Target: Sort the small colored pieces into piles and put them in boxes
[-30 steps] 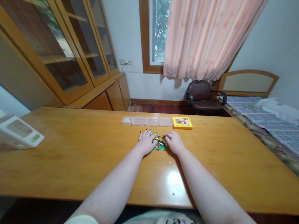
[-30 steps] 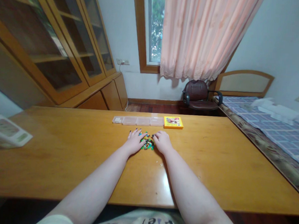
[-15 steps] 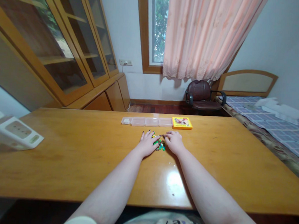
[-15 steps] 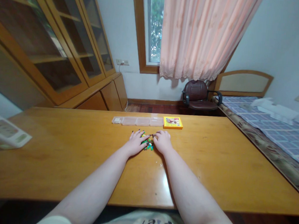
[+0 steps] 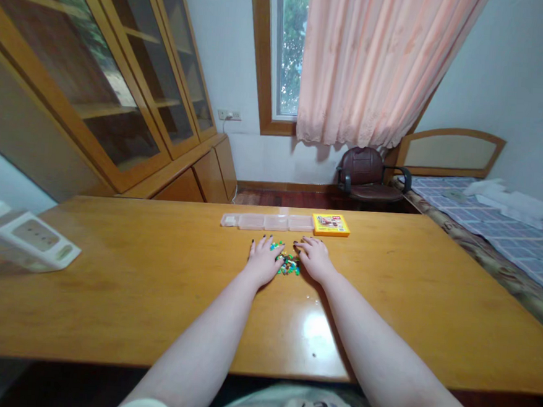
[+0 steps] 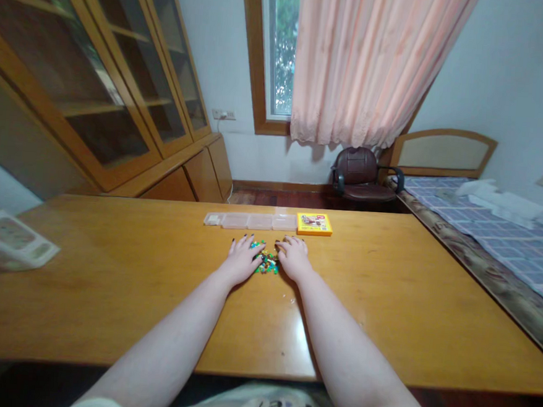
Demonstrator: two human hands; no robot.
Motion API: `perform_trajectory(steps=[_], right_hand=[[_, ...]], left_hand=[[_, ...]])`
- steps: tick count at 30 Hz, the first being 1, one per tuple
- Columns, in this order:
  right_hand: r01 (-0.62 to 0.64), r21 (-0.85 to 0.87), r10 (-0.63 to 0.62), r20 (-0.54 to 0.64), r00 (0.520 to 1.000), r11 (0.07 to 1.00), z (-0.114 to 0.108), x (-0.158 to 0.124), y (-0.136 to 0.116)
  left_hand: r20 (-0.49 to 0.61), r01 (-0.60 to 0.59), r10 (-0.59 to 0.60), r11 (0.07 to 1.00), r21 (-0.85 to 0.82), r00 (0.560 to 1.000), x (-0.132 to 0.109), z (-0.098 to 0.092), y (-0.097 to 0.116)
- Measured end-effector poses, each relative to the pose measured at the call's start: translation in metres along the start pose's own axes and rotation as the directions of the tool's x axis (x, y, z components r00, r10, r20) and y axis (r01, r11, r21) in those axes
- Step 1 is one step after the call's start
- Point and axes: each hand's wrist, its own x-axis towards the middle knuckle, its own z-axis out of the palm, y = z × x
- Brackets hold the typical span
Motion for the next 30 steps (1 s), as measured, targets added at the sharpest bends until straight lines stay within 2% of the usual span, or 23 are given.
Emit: perform_trajectory(steps=[4,9,17,20,25,30], right_hand=[[0.045,0.081,-0.043,-0.021,0.999,0.996,-0.005,0.0,-0.002],[0.055,0.014,-0.055,0.01,0.998,0.998,-0.004,-0.002,-0.004],[0.001,0.005,0.0,-0.094,0.996,1.0,-0.007,-0.001,-0.001],[0.074,0.057,-0.07,-0.075,0.995,0.996,-0.007,-0.002,-0.003],[0.192,0.064,-0.194,0.032,0.98,0.979,-0.005,-0.004,-0.005],[0.152,0.031,-0.152,-0.004,0.988,0.988,-0.006,-0.004,-0.004]], left_hand=[[-0.081,-0.119,0.116,0.993,-0.023,0.99,-0.001,-0.006,0.002],[-0.063,-0.221,0.217,0.974,-0.059,0.974,-0.003,-0.006,0.003],[-0.036,-0.164,0.163,0.986,-0.031,0.986,0.0,0.003,-0.001],[-0.067,-0.139,0.136,0.99,-0.029,0.988,0.002,0.003,-0.003],[-0.083,-0.116,0.113,0.993,-0.029,0.99,0.002,0.003,-0.003],[-0.051,-0.145,0.143,0.989,-0.026,0.988,0.003,0.006,-0.004]])
